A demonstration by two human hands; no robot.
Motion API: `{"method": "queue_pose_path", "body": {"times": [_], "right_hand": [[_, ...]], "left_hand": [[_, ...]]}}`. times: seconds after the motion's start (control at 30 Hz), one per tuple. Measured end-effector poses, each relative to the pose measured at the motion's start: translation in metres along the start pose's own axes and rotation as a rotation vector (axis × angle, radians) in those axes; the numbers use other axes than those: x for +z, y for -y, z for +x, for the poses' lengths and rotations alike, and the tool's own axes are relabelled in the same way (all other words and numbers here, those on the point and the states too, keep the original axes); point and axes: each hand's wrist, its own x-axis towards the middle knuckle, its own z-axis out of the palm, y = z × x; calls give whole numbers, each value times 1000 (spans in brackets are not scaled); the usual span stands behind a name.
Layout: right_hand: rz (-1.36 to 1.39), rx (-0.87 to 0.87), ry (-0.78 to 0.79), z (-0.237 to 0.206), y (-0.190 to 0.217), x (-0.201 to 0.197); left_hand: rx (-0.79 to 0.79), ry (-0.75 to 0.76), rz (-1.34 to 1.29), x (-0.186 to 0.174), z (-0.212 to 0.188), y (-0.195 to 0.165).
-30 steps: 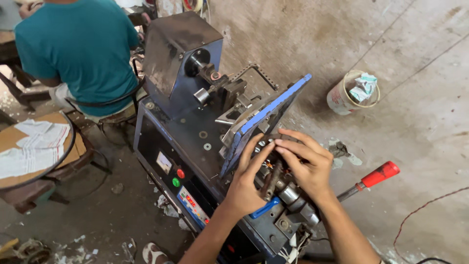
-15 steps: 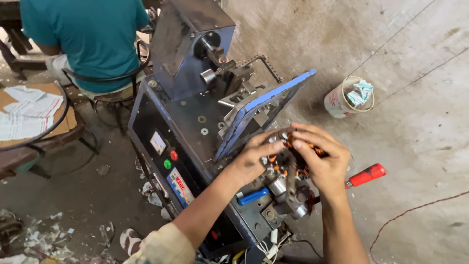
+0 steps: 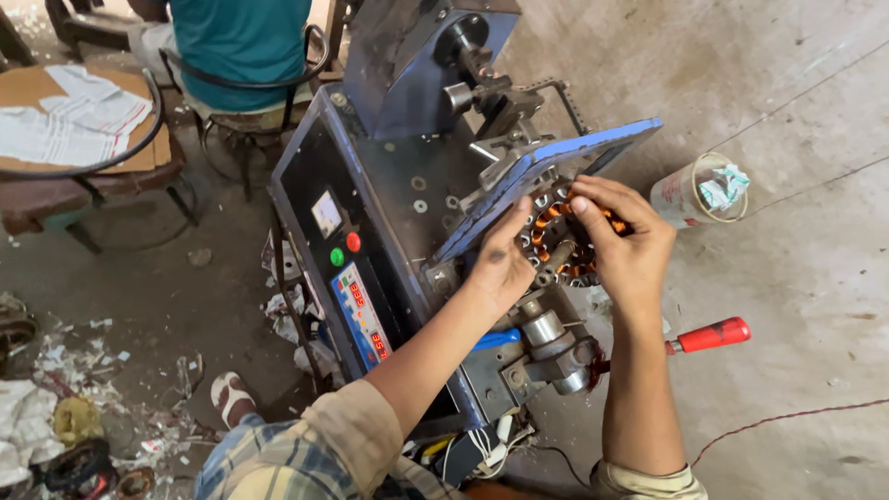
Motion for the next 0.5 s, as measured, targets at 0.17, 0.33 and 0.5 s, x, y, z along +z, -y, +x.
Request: {"method": "queue_pose_path", "body": {"times": [0.17, 0.33, 0.5], "right_hand": [[-54, -54, 1, 1, 2, 5], [-61, -59, 3, 3, 2, 7], [-77, -90, 3, 5, 1, 10]], "left_hand": [[64, -70, 27, -5, 10, 6], [108, -84, 9, -4, 13, 9], [137, -130, 47, -4, 14, 10]]}}
